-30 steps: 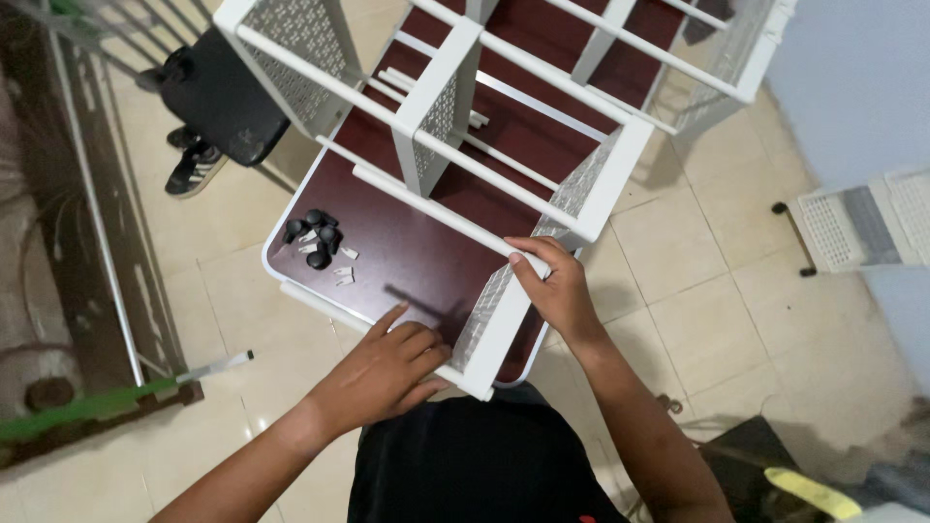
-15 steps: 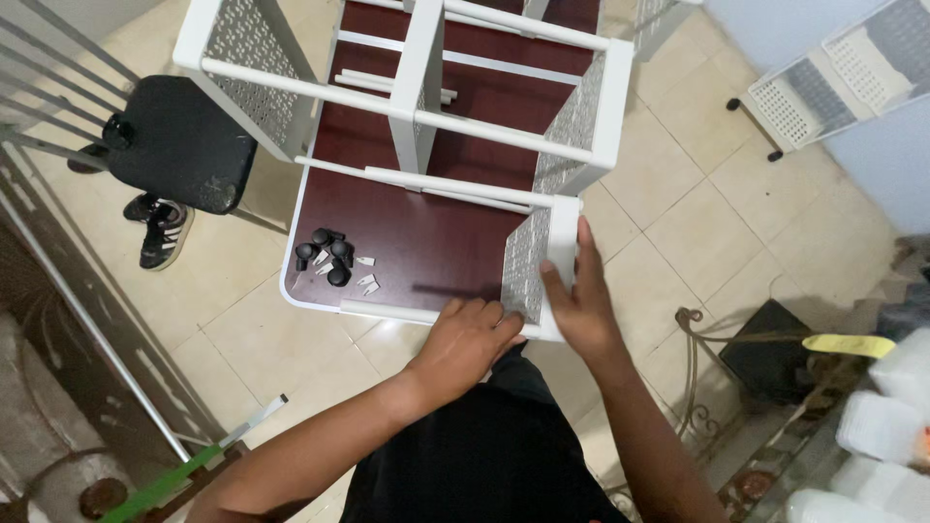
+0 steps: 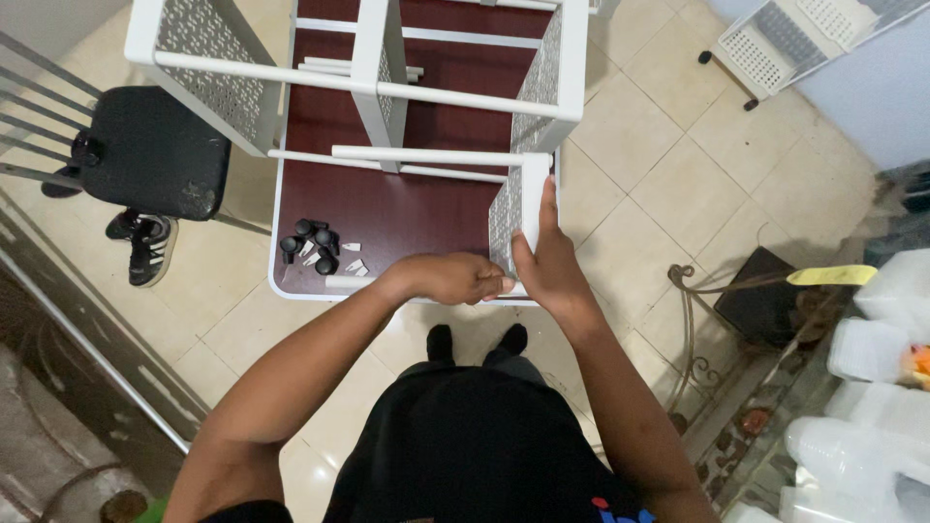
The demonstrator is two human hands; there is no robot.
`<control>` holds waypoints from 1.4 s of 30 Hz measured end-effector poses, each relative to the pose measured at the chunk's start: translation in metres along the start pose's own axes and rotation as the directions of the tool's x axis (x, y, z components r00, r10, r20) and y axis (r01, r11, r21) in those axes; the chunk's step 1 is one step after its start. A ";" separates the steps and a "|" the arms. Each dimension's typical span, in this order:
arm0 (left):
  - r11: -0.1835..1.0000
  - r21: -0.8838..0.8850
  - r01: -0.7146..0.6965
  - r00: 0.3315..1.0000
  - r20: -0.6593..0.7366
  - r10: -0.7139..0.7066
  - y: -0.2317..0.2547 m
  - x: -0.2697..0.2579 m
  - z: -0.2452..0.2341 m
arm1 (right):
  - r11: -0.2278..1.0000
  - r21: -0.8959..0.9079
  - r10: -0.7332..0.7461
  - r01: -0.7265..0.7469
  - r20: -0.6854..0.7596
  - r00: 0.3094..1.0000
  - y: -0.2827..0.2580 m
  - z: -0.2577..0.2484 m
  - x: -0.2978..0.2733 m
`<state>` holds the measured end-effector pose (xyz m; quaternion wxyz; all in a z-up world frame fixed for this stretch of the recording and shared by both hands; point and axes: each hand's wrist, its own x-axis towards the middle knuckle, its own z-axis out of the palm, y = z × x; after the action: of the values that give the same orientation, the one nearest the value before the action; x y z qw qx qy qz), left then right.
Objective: The person disassembles a white plastic shelving unit by hand, removing wheels, plastic clips, and frame rods. The removed parts are placed on the maroon tabletop. The person continues to detach side panels and additional rods, leaving the unit partially dismantled.
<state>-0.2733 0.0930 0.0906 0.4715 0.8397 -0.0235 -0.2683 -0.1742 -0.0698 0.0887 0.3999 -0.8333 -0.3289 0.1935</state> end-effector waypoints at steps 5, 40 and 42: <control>0.980 0.194 -0.034 0.917 -0.384 0.108 0.008 -0.019 0.029 | 0.999 -0.014 0.030 -0.031 -0.017 0.999 -0.002 0.001 0.001; 0.885 0.390 -0.255 0.662 -0.597 0.453 -0.003 -0.049 0.038 | 0.996 -0.073 -0.061 0.057 -0.054 0.997 -0.010 0.018 0.005; 0.879 0.392 -0.273 0.686 -0.561 0.463 -0.002 -0.053 0.034 | 0.995 -0.055 -0.083 0.080 -0.058 0.995 -0.007 0.019 0.003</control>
<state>-0.3348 0.0826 0.0978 0.3730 0.9144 -0.0687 0.1414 -0.1862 -0.0535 0.0826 0.3952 -0.8348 -0.3554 0.1434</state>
